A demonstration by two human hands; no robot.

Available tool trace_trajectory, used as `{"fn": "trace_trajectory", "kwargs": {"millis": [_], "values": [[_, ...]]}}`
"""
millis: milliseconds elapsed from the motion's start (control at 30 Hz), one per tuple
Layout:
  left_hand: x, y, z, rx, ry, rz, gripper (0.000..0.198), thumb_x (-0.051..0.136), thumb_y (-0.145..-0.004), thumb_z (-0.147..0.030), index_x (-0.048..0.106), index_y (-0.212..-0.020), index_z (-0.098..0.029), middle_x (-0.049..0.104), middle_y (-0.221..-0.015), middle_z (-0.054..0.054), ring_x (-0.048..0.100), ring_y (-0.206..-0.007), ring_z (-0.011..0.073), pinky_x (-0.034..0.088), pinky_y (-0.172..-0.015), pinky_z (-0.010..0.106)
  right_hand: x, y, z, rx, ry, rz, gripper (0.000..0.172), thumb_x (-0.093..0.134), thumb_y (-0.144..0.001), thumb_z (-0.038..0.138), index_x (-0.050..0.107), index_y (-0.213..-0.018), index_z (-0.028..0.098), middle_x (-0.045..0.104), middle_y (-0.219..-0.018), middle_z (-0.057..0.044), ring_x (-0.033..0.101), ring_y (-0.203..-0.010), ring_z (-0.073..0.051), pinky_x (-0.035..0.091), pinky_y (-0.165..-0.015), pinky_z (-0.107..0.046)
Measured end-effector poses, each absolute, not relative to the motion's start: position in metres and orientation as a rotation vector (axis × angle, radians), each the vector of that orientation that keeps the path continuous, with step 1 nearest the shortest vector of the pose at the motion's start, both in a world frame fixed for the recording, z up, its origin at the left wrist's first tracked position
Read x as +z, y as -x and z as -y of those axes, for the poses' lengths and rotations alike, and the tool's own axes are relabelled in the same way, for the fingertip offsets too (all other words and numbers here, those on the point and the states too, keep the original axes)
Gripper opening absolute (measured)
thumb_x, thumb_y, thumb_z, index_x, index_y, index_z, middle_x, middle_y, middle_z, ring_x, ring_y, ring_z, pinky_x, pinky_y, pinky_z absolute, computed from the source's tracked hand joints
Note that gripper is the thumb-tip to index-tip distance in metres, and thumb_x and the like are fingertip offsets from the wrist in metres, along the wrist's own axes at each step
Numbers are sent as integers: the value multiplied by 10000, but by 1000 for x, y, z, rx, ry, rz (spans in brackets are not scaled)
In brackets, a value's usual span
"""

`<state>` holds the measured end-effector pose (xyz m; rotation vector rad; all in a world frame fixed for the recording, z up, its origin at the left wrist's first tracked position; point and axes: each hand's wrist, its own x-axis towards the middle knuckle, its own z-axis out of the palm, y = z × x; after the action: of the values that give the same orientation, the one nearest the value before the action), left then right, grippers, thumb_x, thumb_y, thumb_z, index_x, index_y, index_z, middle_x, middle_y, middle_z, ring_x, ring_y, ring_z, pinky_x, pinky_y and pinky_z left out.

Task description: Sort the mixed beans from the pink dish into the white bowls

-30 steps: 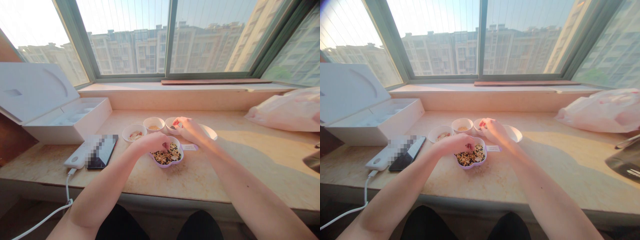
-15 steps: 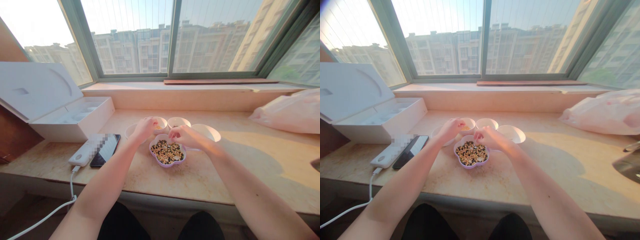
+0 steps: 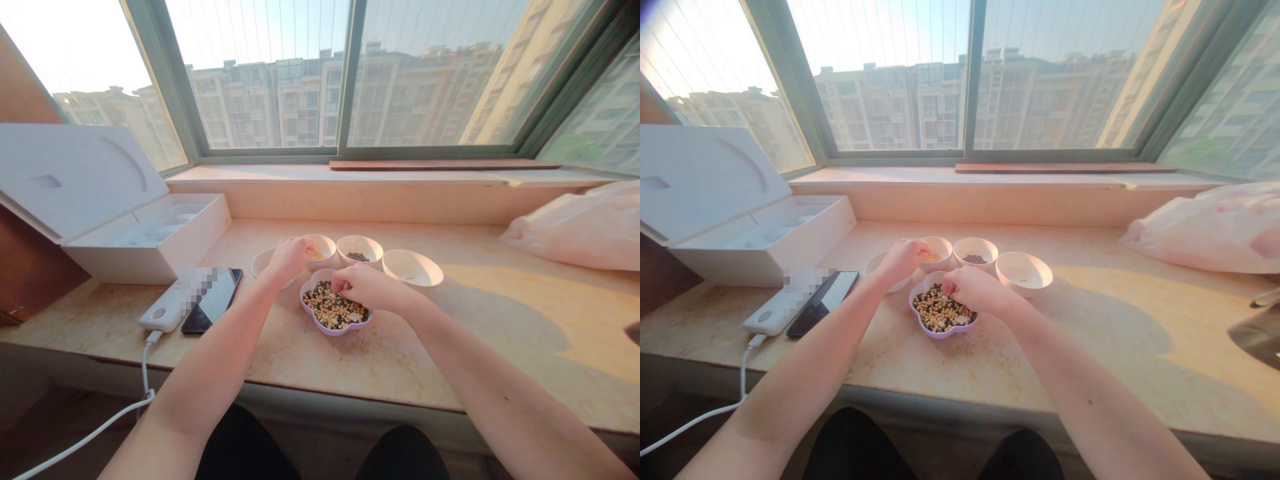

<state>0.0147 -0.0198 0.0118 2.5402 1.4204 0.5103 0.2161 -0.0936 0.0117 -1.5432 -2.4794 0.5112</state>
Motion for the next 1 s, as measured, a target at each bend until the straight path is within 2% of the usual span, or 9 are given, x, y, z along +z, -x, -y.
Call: {"fn": "trace_trajectory", "kwargs": {"millis": [167, 467, 733, 900, 1000], "values": [[10, -15, 19, 560, -2570, -1468, 269, 524, -938, -221, 785, -893, -175, 780, -1006, 113, 647, -825, 219, 431, -783, 326, 9, -214, 94, 531, 1541, 2474, 187, 558, -797, 101, 711, -780, 207, 727, -837, -52, 631, -729, -189, 384, -601, -297], [13, -15, 22, 514, -2628, -1484, 292, 499, -935, -177, 790, -920, -183, 769, -923, 101, 637, -799, 221, 422, -776, 323, 5, -213, 93, 586, 1469, 2510, 211, 525, -805, 72, 685, -806, 210, 726, -808, -32, 627, -704, -181, 375, -587, -294], [14, -15, 24, 489, -2601, -1496, 272, 520, -942, -193, 791, -956, -176, 769, -980, 121, 654, -824, 233, 436, -804, 335, 5, -213, 96, 577, 1419, 2523, 176, 505, -824, 74, 594, -797, 224, 637, -724, -6, 553, -663, -169, 337, -576, -304], [13, -15, 23, 495, -2613, -1485, 288, 500, -949, -172, 787, -970, -180, 761, -976, 121, 658, -852, 242, 443, -823, 347, 13, -219, 91, 932, 1246, 2301, 31, 540, -851, 190, 545, -848, 220, 637, -840, -18, 557, -733, -158, 407, -623, -280], [13, -15, 22, 497, -2622, -1471, 285, 495, -939, -152, 777, -973, -176, 757, -957, 113, 654, -837, 230, 447, -805, 331, 16, -225, 86, 1229, 1221, 2037, 93, 583, -847, 286, 521, -885, 228, 594, -817, -10, 519, -688, -147, 403, -586, -266]]}}
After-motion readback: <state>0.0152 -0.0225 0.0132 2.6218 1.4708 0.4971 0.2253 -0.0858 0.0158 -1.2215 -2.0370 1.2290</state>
